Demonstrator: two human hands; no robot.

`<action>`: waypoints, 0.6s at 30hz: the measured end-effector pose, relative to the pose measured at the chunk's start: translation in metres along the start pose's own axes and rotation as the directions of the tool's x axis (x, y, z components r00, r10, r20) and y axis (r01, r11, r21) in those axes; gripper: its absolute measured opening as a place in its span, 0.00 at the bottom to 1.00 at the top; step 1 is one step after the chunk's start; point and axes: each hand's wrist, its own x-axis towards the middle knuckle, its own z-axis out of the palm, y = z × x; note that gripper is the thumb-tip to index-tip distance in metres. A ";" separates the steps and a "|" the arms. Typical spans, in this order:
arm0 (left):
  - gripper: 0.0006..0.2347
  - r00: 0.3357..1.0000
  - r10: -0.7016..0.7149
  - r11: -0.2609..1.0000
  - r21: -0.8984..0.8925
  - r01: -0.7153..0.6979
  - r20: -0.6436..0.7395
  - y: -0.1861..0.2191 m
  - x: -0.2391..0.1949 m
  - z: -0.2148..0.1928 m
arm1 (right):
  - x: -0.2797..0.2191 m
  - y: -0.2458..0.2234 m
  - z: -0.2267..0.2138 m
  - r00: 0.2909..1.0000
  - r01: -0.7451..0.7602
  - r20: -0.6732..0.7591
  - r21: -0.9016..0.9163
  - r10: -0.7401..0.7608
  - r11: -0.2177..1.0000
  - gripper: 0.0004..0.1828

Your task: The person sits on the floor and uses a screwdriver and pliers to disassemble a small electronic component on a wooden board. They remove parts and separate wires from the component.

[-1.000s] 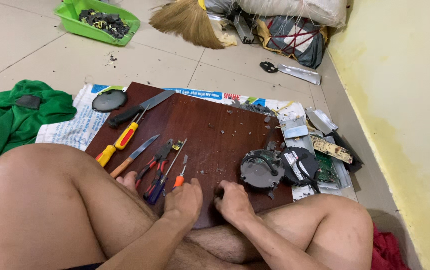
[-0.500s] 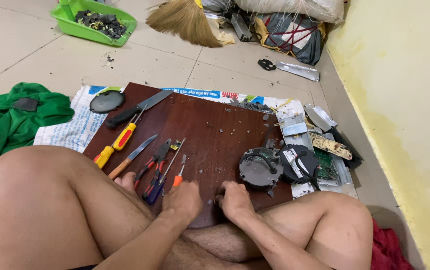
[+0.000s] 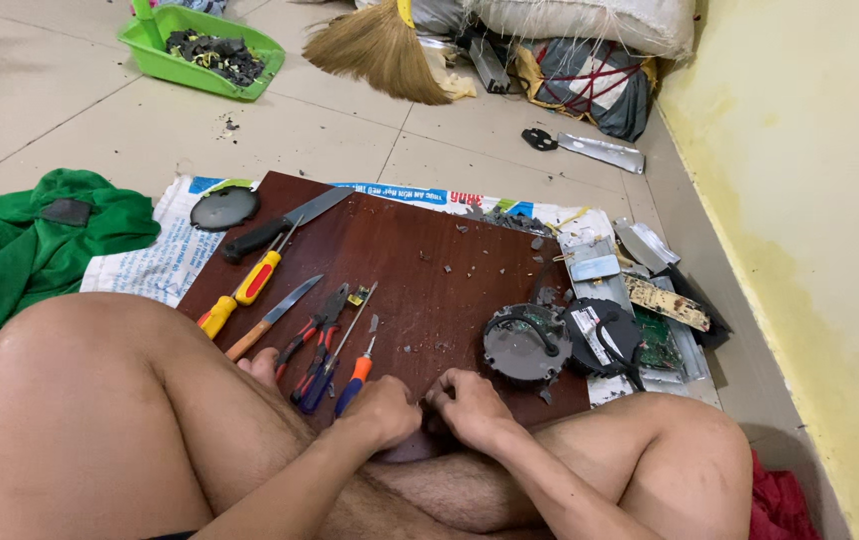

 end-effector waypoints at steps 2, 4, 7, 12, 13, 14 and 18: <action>0.14 1.000 0.014 0.999 0.029 -0.014 -0.010 -0.006 0.008 0.007 | -0.003 -0.002 0.000 1.000 0.024 0.018 0.026 -0.024 0.999 0.08; 0.12 0.999 0.032 0.998 0.062 -0.031 -0.020 -0.010 0.019 0.014 | 0.006 0.007 0.005 0.998 0.047 0.032 0.054 -0.048 0.997 0.08; 0.16 0.998 0.003 0.996 0.091 0.003 -0.062 -0.010 0.021 0.015 | 0.024 0.023 0.017 0.989 0.147 -0.002 -0.111 -0.148 0.983 0.07; 0.17 1.000 -0.018 0.995 0.093 0.019 -0.014 -0.005 0.011 0.009 | 0.020 0.019 0.016 0.994 0.103 -0.011 -0.106 -0.105 0.989 0.05; 0.17 1.000 -0.018 0.995 0.093 0.020 -0.015 -0.005 0.009 0.008 | 0.015 0.015 0.013 0.994 0.104 -0.012 -0.106 -0.106 0.989 0.05; 0.17 1.000 -0.021 0.997 0.078 0.022 -0.008 -0.004 0.007 0.006 | 0.011 0.010 0.010 0.997 0.079 0.000 -0.109 -0.080 0.991 0.05; 0.16 0.997 0.033 0.993 0.116 -0.025 -0.063 -0.014 0.030 0.021 | 0.014 0.012 0.013 0.998 0.056 -0.006 -0.140 -0.057 0.989 0.09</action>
